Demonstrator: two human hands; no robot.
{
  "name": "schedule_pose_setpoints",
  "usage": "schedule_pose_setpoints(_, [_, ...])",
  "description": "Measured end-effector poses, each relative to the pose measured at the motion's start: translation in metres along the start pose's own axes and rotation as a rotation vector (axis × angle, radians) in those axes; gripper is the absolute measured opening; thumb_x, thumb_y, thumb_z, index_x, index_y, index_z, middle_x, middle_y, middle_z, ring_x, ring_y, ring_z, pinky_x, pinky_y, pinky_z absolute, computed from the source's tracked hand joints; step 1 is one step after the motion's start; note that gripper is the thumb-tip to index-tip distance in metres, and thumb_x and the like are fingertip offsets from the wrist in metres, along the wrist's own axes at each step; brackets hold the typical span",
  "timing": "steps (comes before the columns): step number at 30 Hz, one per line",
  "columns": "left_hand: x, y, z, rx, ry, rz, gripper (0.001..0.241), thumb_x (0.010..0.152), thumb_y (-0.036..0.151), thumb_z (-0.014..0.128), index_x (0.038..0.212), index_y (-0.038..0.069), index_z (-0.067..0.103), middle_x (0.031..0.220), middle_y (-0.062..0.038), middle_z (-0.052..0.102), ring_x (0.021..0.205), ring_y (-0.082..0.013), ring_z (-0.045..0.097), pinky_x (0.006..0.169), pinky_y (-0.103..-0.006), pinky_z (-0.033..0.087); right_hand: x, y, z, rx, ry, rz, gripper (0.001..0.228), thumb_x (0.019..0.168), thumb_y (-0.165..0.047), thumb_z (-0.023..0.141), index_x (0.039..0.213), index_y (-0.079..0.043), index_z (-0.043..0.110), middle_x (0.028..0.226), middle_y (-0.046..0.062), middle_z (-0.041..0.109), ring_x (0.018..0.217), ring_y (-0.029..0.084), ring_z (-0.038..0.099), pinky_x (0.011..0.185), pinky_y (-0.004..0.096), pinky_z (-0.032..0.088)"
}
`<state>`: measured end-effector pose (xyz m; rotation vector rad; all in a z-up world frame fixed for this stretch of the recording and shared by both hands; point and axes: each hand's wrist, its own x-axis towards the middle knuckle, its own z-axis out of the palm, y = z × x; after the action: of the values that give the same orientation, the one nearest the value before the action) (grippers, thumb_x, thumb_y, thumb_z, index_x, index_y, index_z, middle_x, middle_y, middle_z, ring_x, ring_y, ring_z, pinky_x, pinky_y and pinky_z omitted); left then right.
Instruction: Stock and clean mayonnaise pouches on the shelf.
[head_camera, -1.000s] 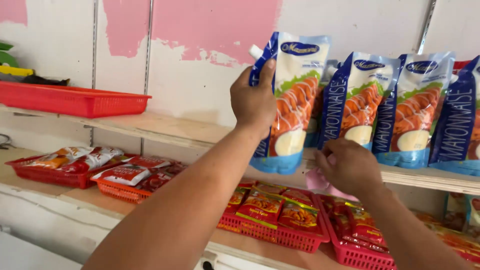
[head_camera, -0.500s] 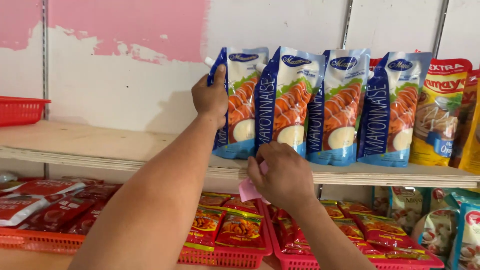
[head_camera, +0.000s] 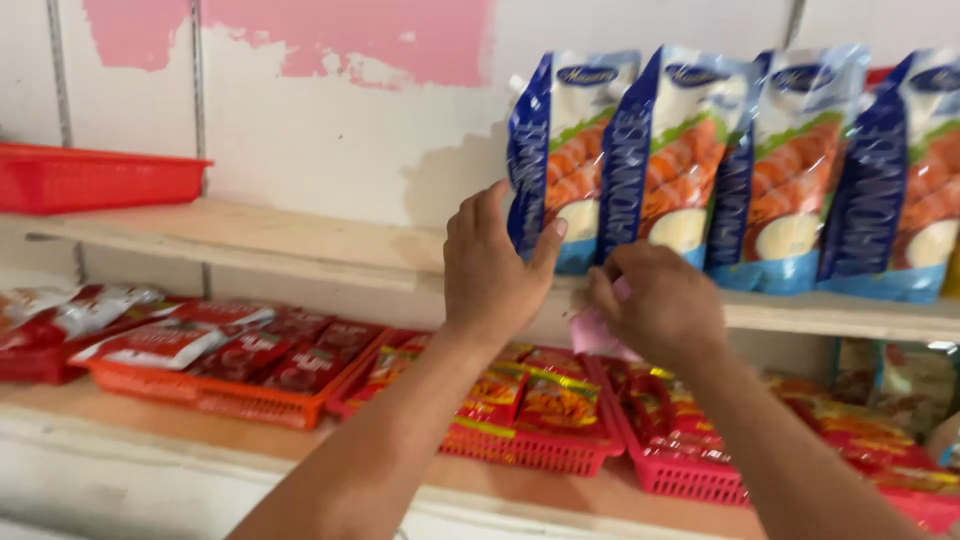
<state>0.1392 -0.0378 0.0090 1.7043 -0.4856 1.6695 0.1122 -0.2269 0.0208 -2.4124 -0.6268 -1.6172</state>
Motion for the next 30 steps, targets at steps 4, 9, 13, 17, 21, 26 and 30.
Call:
schedule_pose_setpoints(4, [-0.090,0.022,-0.105,-0.090,-0.092,0.033,0.031,0.102,0.036,0.064,0.115,0.007,0.064,0.110,-0.012,0.071,0.105,-0.0337,0.067,0.095,-0.0451,0.051,-0.025,0.034,0.024,0.127,0.150,-0.092,0.029,0.105,-0.029,0.082,0.094,-0.005,0.071,0.091,0.013,0.067,0.086,0.030,0.066,0.075,0.042,0.054])
schedule_pose_setpoints(9, [-0.291,-0.017,-0.212,0.139,-0.724,-0.559,0.038,0.093,0.046,0.068,0.105,0.011,0.071,0.105,-0.011,0.072,0.097,-0.0336,0.068,0.085,-0.0455,0.053,-0.164,-0.056,0.061,0.463,0.153,0.088,0.029,0.115,-0.013,0.066,0.092,0.002,0.057,0.081,0.008,0.056,0.069,0.013,0.051,0.063,0.028,0.041])
schedule_pose_setpoints(13, [-0.429,-0.016,-0.312,0.765,-1.639,-1.007,0.087,0.079,0.068,0.079,0.137,0.008,0.053,0.135,-0.021,0.058,0.128,-0.0394,0.055,0.101,-0.0579,0.046,-0.349,-0.200,0.120,0.900,-0.596,0.660,0.034,0.088,-0.035,0.074,0.076,-0.003,0.069,0.061,0.007,0.069,0.057,0.012,0.058,0.052,0.031,0.050])
schedule_pose_setpoints(17, [-0.751,-0.107,-0.385,1.226,-1.268,-0.714,0.046,0.098,0.030,0.045,0.139,0.010,0.048,0.143,-0.020,0.051,0.126,-0.0363,0.050,0.099,-0.0613,0.046,-0.595,-0.276,0.191,0.606,-1.547,0.454,0.081,0.101,-0.070,0.046,0.080,0.001,0.078,0.078,0.019,0.073,0.083,0.030,0.073,0.089,0.041,0.055])
schedule_pose_setpoints(21, [-0.653,-0.001,-0.441,0.834,-1.322,-0.754,0.052,0.095,0.027,0.048,0.146,0.017,0.048,0.148,-0.024,0.047,0.143,-0.0420,0.034,0.098,-0.0565,0.042,-0.675,-0.339,0.147,1.130,-1.464,1.102,0.066,0.101,-0.055,0.057,0.095,0.009,0.075,0.076,0.017,0.066,0.077,0.031,0.063,0.076,0.046,0.052])
schedule_pose_setpoints(26, [-0.510,0.007,-0.435,0.518,-1.498,-0.944,0.062,0.086,0.016,0.065,0.145,0.013,0.047,0.145,-0.019,0.046,0.144,-0.0393,0.030,0.115,-0.0480,0.033,-0.649,-0.370,0.094,1.006,-1.376,1.089,0.066,0.101,-0.054,0.055,0.096,0.007,0.079,0.075,0.008,0.075,0.080,0.015,0.067,0.079,0.032,0.056])
schedule_pose_setpoints(30, [-0.519,-0.008,-0.435,0.607,-1.428,-0.755,0.035,0.090,0.012,0.058,0.123,0.014,0.069,0.123,-0.012,0.065,0.128,-0.0346,0.051,0.108,-0.0470,0.042,-0.609,-0.388,0.053,0.998,-1.179,1.213,0.046,0.094,-0.043,0.064,0.103,0.002,0.073,0.073,0.002,0.066,0.069,0.012,0.064,0.066,0.033,0.056])
